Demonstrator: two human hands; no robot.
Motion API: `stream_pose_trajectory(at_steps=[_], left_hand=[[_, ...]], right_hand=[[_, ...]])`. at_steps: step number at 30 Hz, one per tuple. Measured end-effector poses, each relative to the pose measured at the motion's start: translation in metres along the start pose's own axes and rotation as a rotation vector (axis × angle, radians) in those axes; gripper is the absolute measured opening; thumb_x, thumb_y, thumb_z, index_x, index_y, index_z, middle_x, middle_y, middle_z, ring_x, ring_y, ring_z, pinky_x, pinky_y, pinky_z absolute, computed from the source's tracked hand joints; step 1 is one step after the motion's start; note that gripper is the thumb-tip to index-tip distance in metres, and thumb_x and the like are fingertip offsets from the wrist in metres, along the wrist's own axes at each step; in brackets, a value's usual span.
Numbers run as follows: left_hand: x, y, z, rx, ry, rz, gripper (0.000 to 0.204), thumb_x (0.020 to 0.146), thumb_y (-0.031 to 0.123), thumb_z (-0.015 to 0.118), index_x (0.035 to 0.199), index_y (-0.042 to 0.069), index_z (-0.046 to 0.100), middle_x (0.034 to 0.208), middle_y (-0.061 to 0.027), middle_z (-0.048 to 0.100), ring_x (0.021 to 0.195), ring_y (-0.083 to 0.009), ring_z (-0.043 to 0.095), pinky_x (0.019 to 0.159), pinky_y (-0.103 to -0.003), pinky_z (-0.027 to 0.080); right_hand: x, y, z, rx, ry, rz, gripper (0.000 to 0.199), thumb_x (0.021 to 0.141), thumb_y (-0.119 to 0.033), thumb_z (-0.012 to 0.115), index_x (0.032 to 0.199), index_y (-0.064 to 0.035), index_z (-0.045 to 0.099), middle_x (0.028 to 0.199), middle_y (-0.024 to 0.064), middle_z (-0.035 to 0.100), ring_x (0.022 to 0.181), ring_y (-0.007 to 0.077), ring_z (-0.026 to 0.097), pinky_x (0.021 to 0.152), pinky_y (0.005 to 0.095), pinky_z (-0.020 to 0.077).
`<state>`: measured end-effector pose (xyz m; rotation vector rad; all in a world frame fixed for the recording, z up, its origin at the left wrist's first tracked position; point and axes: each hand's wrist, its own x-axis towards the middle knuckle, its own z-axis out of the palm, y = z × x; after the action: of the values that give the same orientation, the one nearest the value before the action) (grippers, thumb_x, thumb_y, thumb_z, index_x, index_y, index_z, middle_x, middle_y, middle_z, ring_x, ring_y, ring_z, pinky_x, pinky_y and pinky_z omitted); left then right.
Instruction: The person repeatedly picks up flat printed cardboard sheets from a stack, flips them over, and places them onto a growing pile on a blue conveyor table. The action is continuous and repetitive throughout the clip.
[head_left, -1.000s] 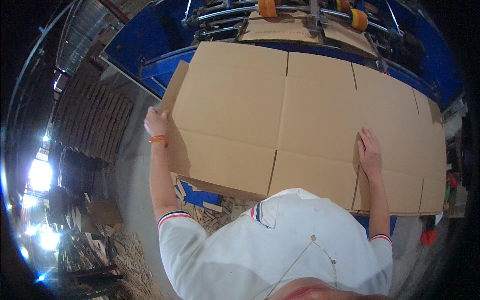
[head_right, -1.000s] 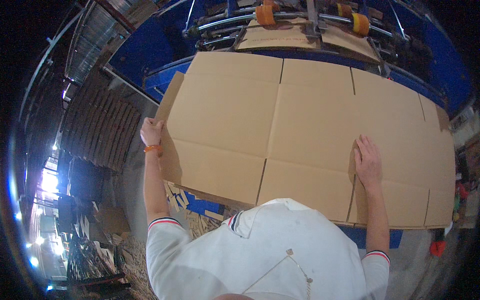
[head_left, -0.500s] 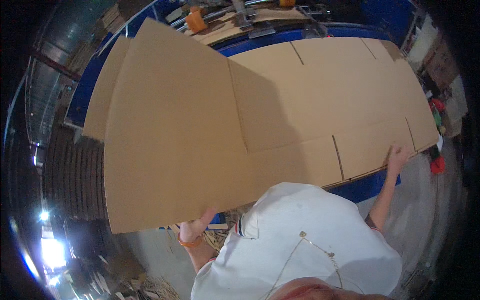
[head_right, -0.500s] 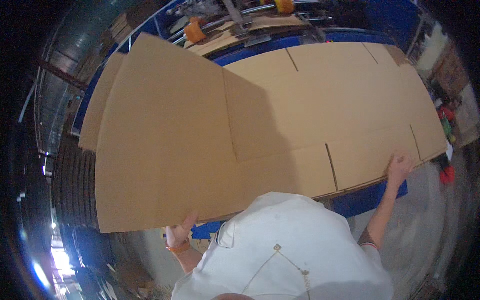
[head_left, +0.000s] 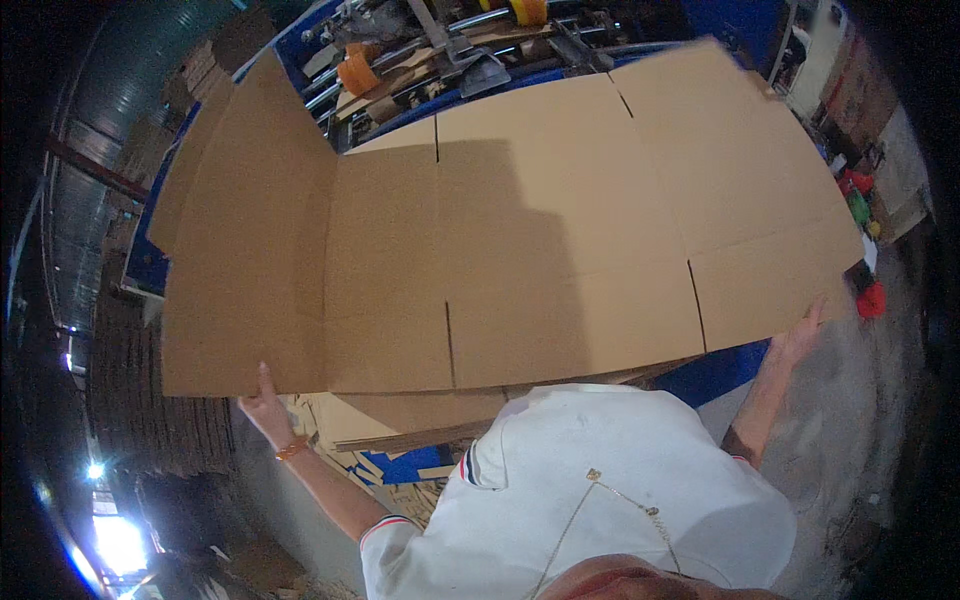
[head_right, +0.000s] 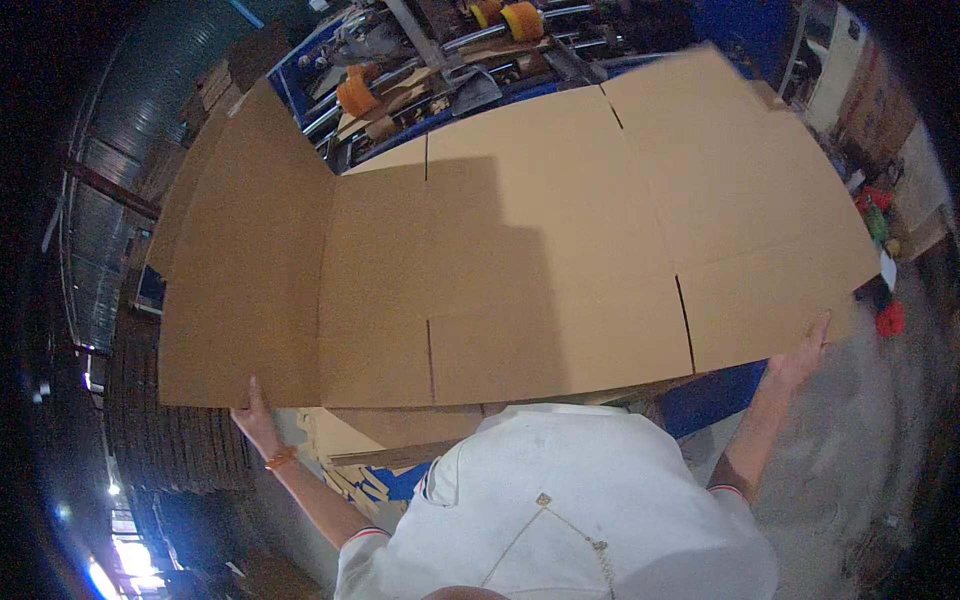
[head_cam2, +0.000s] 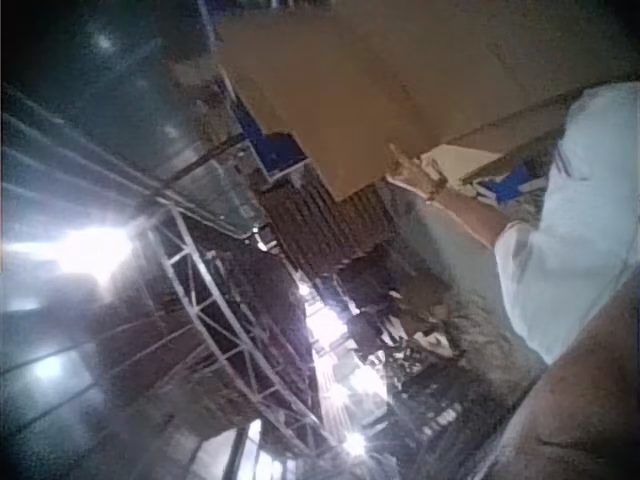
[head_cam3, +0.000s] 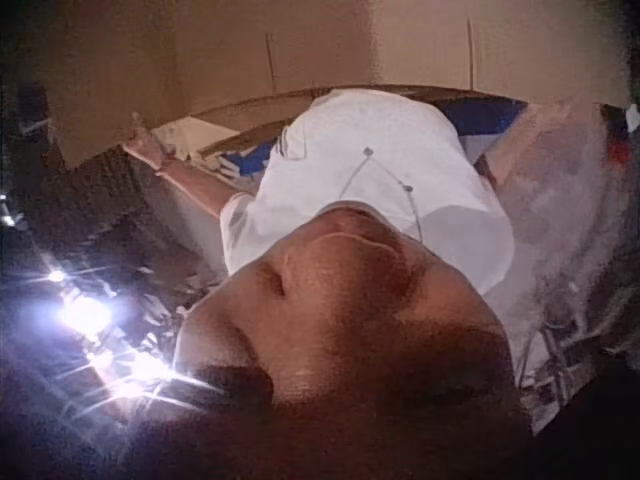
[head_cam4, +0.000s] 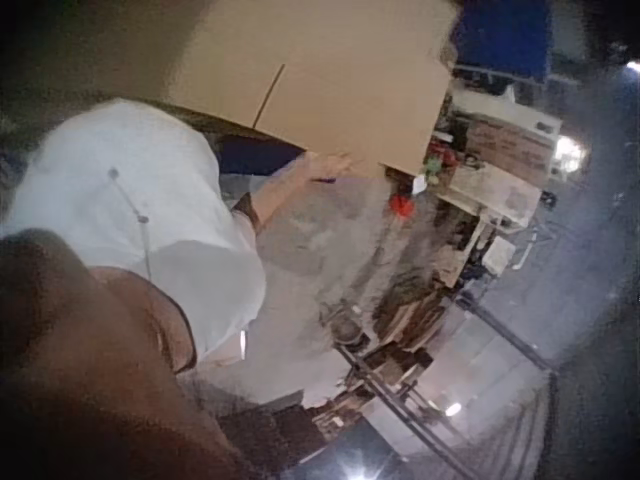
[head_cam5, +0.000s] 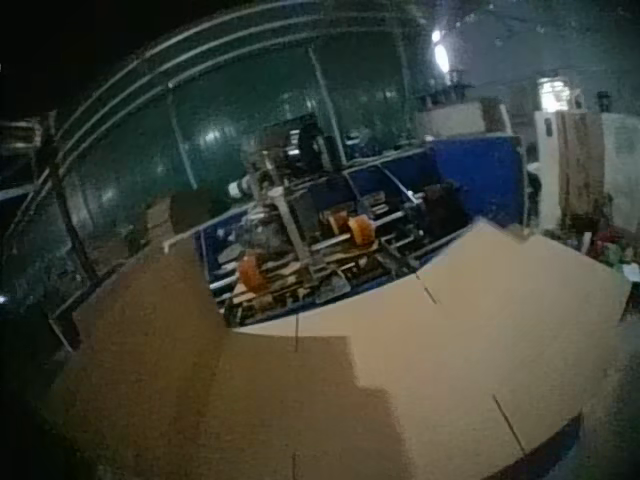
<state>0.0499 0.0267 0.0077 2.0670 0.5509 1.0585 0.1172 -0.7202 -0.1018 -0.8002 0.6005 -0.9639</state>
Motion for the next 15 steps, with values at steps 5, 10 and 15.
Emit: stream_pose_trajectory(at_steps=[5,10,15], left_hand=[[-0.032,-0.005,0.039,-0.105,-0.064,-0.039,0.023,0.087,0.013,0.071,0.101,-0.004,0.063,0.102,-0.0079,0.066,0.086,-0.015,0.057,0.077,-0.03,0.048],[-0.081,-0.029,0.095,-0.088,-0.143,-0.086,0.024,0.086,0.001,0.066,0.11,-0.001,0.064,0.113,-0.0095,0.066,0.097,-0.0184,0.061,0.087,-0.032,0.048],[-0.127,0.035,0.145,0.26,-0.738,0.663,0.065,0.069,-0.009,0.058,0.13,0.013,0.058,0.143,-0.0143,0.047,0.136,-0.0331,0.039,0.113,-0.048,0.029]], right_hand=[[-0.073,0.027,0.05,-1.036,-0.22,-0.711,0.033,0.087,-0.012,0.064,0.117,0.0022,0.062,0.107,0.0152,0.069,0.096,0.0291,0.065,0.085,0.0389,0.0524],[-0.082,0.047,0.12,-0.638,-0.939,-1.24,0.047,0.073,-0.002,0.065,0.12,-0.0028,0.063,0.116,0.0147,0.066,0.105,0.0306,0.064,0.087,0.0393,0.0511],[-0.122,0.069,0.128,-0.772,-1.36,-1.375,0.048,0.069,-0.01,0.063,0.118,-0.0077,0.064,0.12,0.0115,0.064,0.107,0.0277,0.062,0.091,0.038,0.0502]])
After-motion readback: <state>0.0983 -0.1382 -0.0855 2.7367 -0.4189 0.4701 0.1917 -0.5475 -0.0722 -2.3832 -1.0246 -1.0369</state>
